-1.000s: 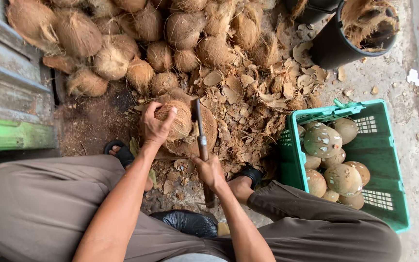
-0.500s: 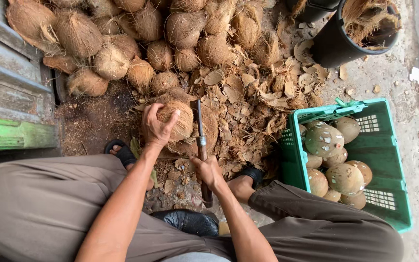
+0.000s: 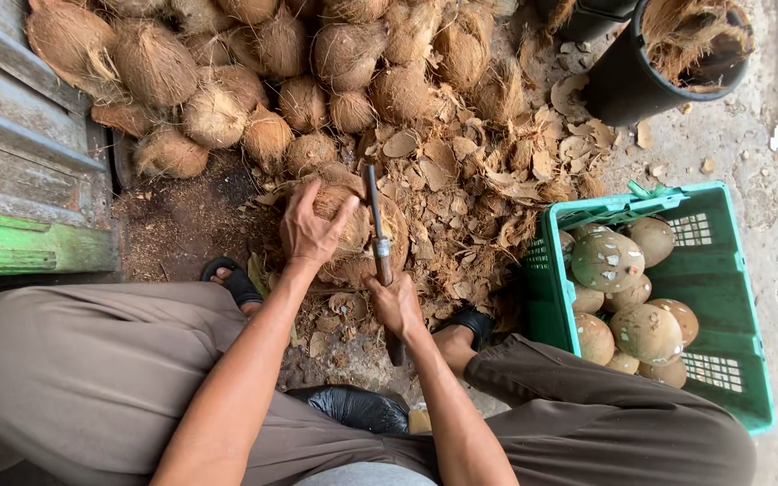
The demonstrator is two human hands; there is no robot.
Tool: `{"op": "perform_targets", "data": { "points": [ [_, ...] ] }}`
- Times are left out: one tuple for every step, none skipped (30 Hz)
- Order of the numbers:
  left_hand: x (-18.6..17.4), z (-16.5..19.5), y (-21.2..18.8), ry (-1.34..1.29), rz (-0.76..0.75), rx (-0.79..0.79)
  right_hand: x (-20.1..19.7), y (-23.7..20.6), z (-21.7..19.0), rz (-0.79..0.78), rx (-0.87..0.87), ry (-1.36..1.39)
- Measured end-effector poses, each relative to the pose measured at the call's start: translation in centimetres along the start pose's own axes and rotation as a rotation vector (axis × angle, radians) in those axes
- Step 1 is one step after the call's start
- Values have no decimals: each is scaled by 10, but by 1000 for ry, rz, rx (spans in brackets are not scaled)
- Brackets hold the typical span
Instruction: The person sits on the ground and husks coconuts, holding each coconut against a wooden block and chopping off the fibrous outer husk with a machete. Husked coconuts are placed into a green plastic crate beside them, and discarded husks pile on the ground.
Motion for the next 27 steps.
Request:
{"op": "perform_targets", "data": {
  "points": [
    [-1,2,1,-23,4,-62,-2,-9,-9,-13,-21,70],
    [-1,4,2,-47,12,-116,-8,-17,-19,-23,-51,142],
    [-2,8,3,-69,23,-174,-15,-25,-30,-37,-80,210],
    [-2,11,3,-83,6,-292,-25,-33,-39,-1,-95,286],
    [-2,14,4,-97,-17,-415,-37,-39,-46,35,-101,360],
    [-2,18,4,-111,-43,-539,-50,-42,-53,37,-266,405],
    [-2,22,5,-85,-27,-554,-60,-42,-58,41,-442,451],
    [-3,25,6,-61,-11,-564,-62,-41,-57,79,-475,464],
    [-4,28,7,-38,3,-574,-66,-40,-52,119,-505,476],
    [-3,32,7,-32,-2,-572,-68,-37,-42,159,-533,489],
    [-4,33,7,-25,-6,-572,-54,-31,-33,93,-524,577],
    [-5,33,8,-17,-7,-570,-32,-25,-24,26,-516,665],
    [-6,32,8,-48,-33,-548,-11,-22,-13,14,-299,513],
    [-7,32,5,-81,-63,-526,-1,-23,0,5,-80,361],
    [-7,30,4,-109,-84,-502,-3,-23,7,-16,-22,328],
    [-7,26,7,-43,-99,-466,-6,-25,10,-42,33,300],
    [-3,26,9,16,-115,-430,-11,-29,10,-62,89,270],
    [3,29,5,70,-132,-404,-20,-33,6,-44,-13,351],
    [7,30,0,63,-138,-413,-29,-35,-2,-28,-114,433],
    [8,27,2,60,-134,-415,-36,-32,-15,-18,-227,515],
    [6,21,7,64,-125,-417,-45,-30,-27,6,-320,569],
    [5,17,9,86,-98,-394,-55,-34,-30,33,-397,624],
    [7,19,6,98,-90,-374,-62,-42,-23,77,-459,679],
    [9,23,1,107,-81,-352,-54,-43,-15,98,-456,701],
    [7,24,0,70,-110,-377,-38,-32,-14,109,-468,721],
    [3,22,4,36,-128,-398,-25,-16,-15,114,-490,742],
    [0,23,10,-1,-146,-416,-9,-12,-4,69,-266,393]
  ]
}}
Point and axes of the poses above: each hand's wrist, its own y-axis towards the middle knuckle, its own x-axis out of the palm, z = x × y, the point moved 1 cm from there along y, towards the middle knuckle, and after that the axes turned 13 degrees about x, right-handed, at the moved point
